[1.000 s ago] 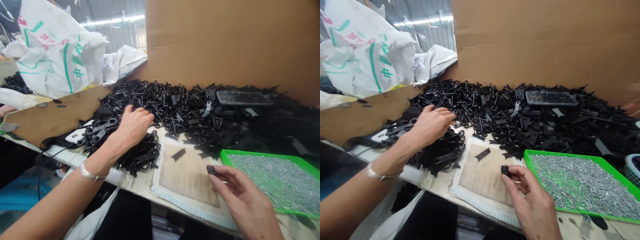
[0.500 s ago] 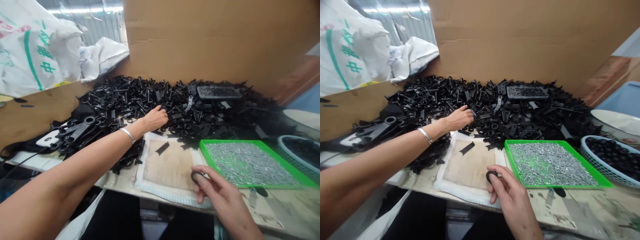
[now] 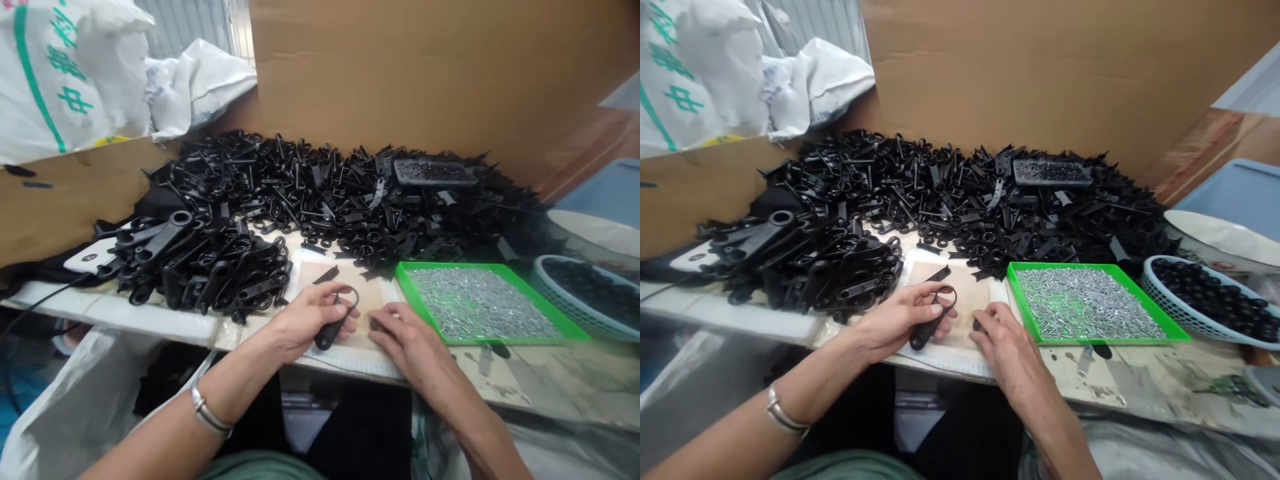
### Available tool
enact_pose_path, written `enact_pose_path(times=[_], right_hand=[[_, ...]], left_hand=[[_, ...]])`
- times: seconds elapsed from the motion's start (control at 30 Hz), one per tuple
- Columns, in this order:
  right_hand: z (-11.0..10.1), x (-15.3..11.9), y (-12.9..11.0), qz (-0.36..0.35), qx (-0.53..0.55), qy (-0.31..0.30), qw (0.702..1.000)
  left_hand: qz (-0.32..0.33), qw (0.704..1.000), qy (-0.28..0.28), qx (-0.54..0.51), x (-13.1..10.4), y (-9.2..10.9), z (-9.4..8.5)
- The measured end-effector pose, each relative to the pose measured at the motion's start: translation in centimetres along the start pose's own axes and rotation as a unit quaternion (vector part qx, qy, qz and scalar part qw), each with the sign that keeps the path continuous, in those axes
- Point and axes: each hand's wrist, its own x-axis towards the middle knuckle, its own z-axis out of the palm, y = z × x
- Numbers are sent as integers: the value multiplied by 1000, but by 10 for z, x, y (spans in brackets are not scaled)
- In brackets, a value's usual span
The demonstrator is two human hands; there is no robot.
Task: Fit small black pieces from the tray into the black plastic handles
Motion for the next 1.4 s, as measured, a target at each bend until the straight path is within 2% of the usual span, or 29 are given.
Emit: enact_pose_path(times=[0.1,0.2,0.27,0.4,0.53,0.6,0.67,0.77,0.87,0.97,1.1,1.23,1.3,1.4], right_hand=[[-10,1,-1,24,22,35,999],[-17,6,-17,40,152,102,982],[-15,12,-32,23,214,127,968],[3,21,-50,-19,196,159,967],[15,24,-48,-15,187,165,968],[14,24,-46,-17,190,157,969],[12,24,-47,-23,189,148,971],[10,23,-52,-34,182,149,971],[10,19,-55,-34,185,163,969],[9,13,-53,3,222,129,967],[3,8,-47,61,301,28,951],[0,9,-49,94,360,-108,922],[2,12,-55,117,371,-124,913],[5,20,-65,133,374,-89,913]], left_hand=[[-11,997,12,-81,-1,-9,-5],[-6,996,-1,-86,-3,-12,-7],[5,996,-16,-88,-4,-14,-8],[31,994,-39,-92,-6,-17,-9],[58,995,-48,-72,-7,-18,-9],[82,994,-52,-40,-8,-19,-10],[119,991,-50,36,-9,-21,-10],[175,969,-31,174,-12,-21,-13],[193,949,-7,248,-16,-21,-16],[176,948,4,264,-21,-21,-18],[127,969,-27,209,-28,-23,-19],[66,986,-67,140,-32,-28,-17],[61,986,-42,148,-31,-30,-18],[75,967,14,242,-31,-24,-23]])
